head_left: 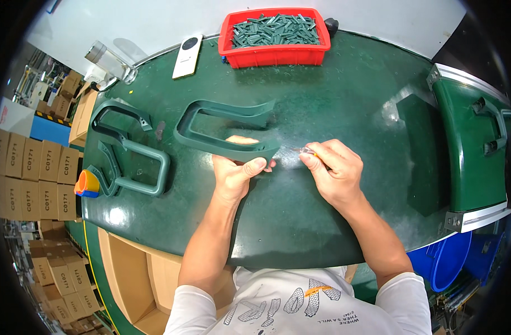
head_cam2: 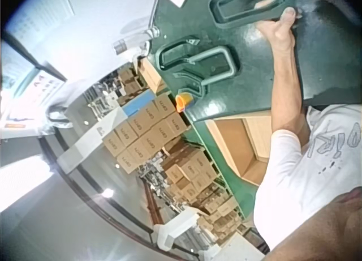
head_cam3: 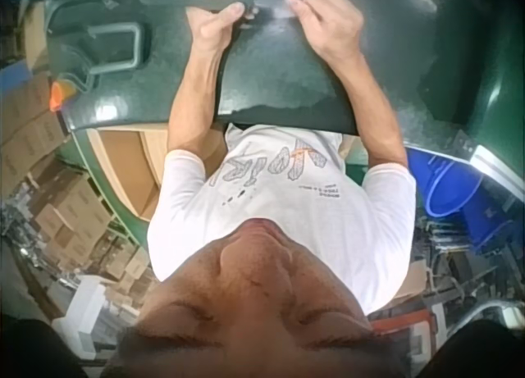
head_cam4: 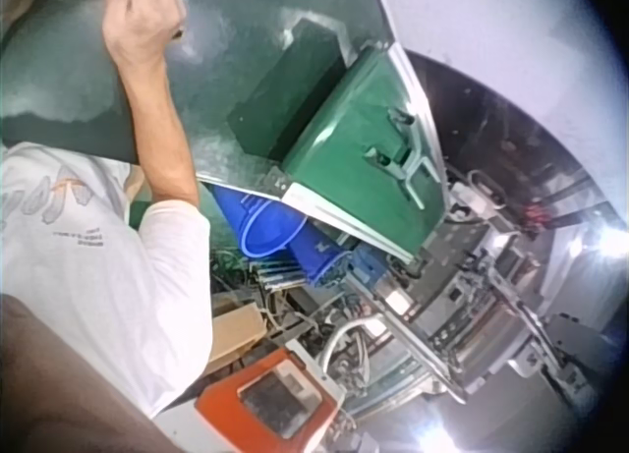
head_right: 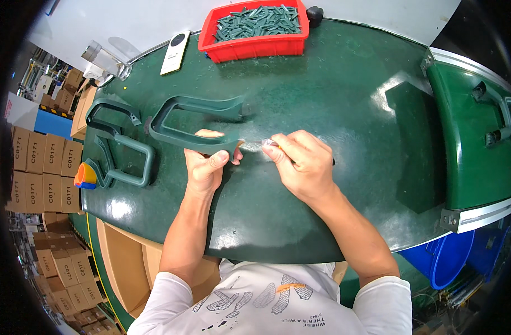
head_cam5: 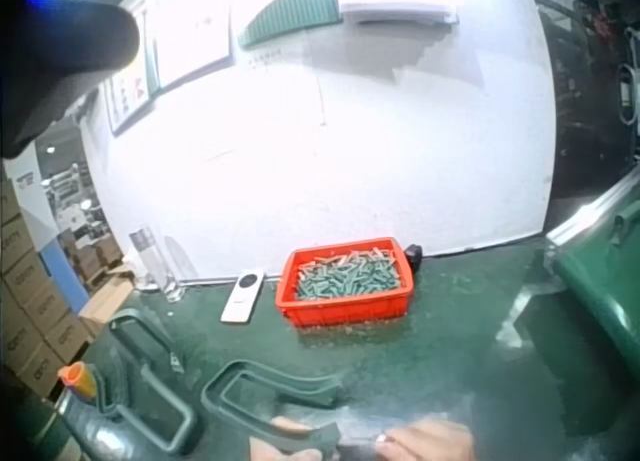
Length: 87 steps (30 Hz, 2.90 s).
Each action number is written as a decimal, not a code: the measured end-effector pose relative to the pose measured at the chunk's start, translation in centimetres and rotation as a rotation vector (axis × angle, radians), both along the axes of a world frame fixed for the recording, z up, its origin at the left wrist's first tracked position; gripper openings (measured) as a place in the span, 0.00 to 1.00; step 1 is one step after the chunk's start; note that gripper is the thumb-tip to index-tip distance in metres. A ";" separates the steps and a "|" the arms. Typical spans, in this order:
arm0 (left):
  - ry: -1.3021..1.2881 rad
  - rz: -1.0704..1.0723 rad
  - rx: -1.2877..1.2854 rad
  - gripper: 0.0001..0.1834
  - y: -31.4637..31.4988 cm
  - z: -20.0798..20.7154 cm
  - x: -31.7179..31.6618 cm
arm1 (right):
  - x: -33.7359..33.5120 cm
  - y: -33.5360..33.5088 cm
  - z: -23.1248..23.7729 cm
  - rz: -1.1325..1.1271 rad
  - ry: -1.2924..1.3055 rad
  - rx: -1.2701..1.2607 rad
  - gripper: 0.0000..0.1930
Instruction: Inserting plastic pins into holes in curved plastic components and packing them into a box.
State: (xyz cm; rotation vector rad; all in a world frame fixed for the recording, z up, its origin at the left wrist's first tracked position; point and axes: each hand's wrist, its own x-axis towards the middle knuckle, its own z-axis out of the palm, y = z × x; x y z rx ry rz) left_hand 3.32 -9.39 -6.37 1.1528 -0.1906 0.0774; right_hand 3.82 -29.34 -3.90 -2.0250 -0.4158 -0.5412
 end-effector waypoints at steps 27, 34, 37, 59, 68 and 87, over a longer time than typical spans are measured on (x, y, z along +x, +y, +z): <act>-0.244 -0.262 -0.047 0.22 -0.5 -0.7 -0.1 | 0.9 -1.6 0.0 0.047 0.032 0.150 0.08; -0.242 -0.275 -0.014 0.22 -0.8 -0.4 -0.3 | 1.3 -1.7 -0.1 -0.015 -0.010 0.165 0.07; -0.228 -0.273 -0.012 0.22 -0.9 -0.2 -0.4 | 1.4 -1.8 -0.4 -0.027 -0.009 0.143 0.07; -0.139 -0.356 -0.042 0.22 -1.2 -0.5 -0.7 | 2.6 -2.4 -0.8 -0.261 -0.057 0.121 0.08; -0.195 -0.374 -0.025 0.23 -0.9 -0.9 -0.6 | 3.3 -4.6 0.8 0.073 0.652 0.483 0.17; -0.195 -0.368 -0.010 0.23 -0.6 -0.6 -0.7 | 2.5 -4.8 1.7 0.358 0.762 0.579 0.20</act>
